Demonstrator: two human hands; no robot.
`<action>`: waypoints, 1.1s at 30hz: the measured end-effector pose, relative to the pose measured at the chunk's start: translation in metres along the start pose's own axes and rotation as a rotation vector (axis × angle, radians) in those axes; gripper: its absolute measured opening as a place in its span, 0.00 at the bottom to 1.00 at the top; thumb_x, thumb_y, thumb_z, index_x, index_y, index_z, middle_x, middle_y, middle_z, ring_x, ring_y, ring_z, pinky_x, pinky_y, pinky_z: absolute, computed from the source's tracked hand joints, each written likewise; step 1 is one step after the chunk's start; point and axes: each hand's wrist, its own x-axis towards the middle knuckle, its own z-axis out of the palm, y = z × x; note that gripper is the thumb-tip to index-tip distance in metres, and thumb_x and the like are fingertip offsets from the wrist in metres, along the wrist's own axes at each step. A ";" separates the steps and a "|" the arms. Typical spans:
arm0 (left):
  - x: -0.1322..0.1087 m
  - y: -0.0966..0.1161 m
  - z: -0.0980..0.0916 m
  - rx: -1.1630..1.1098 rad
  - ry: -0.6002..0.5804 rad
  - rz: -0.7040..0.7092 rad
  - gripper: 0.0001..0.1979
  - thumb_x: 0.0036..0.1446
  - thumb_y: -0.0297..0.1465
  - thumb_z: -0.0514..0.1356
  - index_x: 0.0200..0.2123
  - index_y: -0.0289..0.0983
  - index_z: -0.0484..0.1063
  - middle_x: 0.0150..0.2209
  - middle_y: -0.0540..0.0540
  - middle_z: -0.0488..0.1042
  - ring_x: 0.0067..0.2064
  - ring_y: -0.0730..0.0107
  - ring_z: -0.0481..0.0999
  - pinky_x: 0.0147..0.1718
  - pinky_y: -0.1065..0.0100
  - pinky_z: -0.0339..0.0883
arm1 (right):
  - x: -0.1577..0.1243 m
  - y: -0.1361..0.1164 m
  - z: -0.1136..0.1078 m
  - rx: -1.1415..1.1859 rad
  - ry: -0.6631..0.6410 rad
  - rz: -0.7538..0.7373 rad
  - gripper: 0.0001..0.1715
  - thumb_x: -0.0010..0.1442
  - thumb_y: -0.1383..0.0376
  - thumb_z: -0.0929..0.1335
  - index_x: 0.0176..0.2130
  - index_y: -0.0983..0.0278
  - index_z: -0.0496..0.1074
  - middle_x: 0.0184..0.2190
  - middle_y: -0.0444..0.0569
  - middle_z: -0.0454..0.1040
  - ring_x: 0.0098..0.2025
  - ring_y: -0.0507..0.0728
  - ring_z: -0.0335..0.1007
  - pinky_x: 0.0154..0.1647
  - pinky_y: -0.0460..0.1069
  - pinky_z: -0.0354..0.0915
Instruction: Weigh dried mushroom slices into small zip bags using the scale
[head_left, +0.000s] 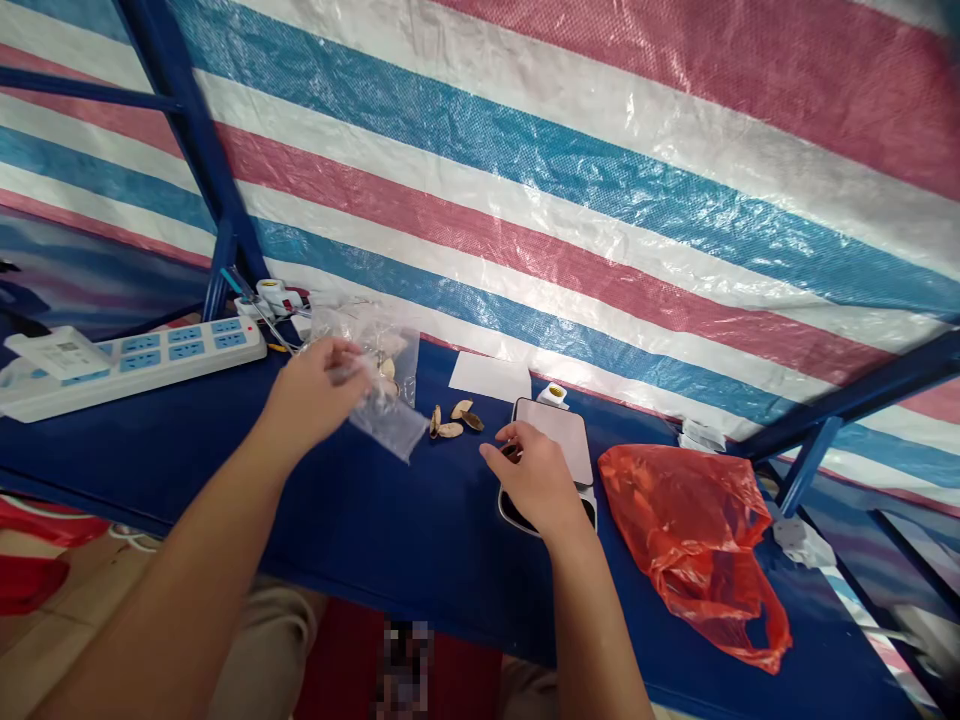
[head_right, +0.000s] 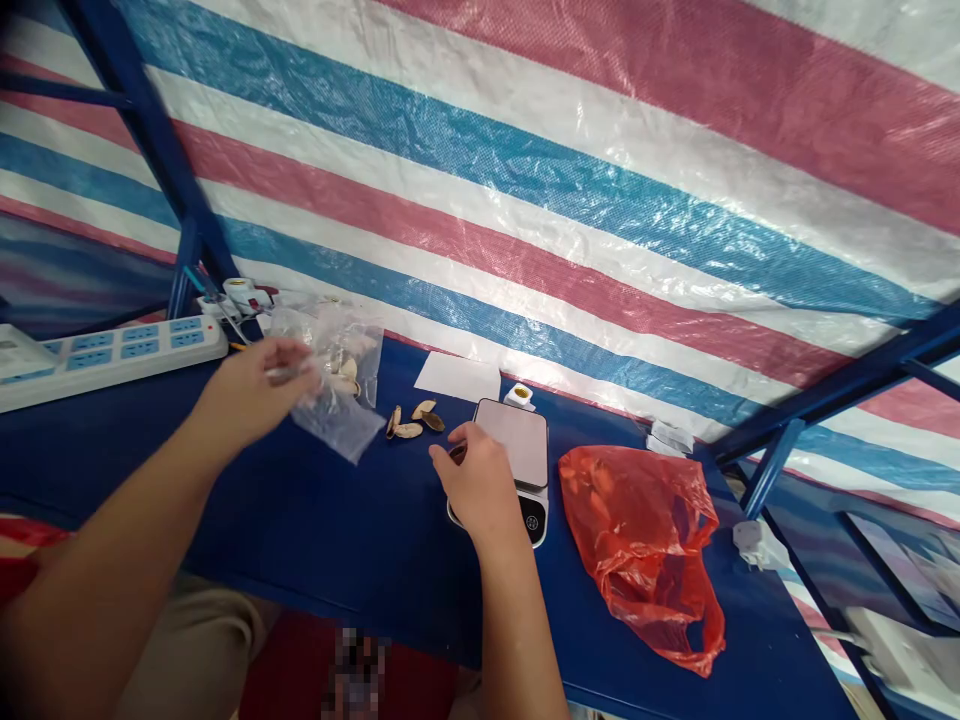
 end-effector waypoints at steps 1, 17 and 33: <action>-0.008 -0.013 0.002 0.059 -0.035 -0.038 0.17 0.55 0.36 0.65 0.49 0.42 0.74 0.45 0.44 0.79 0.43 0.54 0.81 0.45 0.55 0.71 | 0.000 -0.001 0.001 0.017 -0.007 0.006 0.11 0.62 0.55 0.72 0.36 0.58 0.71 0.31 0.47 0.76 0.32 0.59 0.71 0.32 0.52 0.65; -0.069 0.009 0.049 0.383 -0.425 0.303 0.09 0.59 0.22 0.53 0.40 0.40 0.68 0.40 0.43 0.75 0.40 0.56 0.76 0.32 0.61 0.59 | 0.008 0.004 0.052 -0.035 0.090 -0.067 0.17 0.64 0.54 0.69 0.47 0.62 0.73 0.36 0.50 0.80 0.34 0.60 0.76 0.36 0.54 0.71; -0.088 0.045 0.021 -0.337 -0.631 0.177 0.14 0.63 0.36 0.59 0.28 0.39 0.77 0.26 0.51 0.76 0.27 0.71 0.76 0.28 0.68 0.64 | -0.048 -0.047 0.020 -0.115 0.289 -0.406 0.10 0.71 0.58 0.70 0.50 0.58 0.75 0.39 0.46 0.82 0.30 0.52 0.77 0.33 0.48 0.74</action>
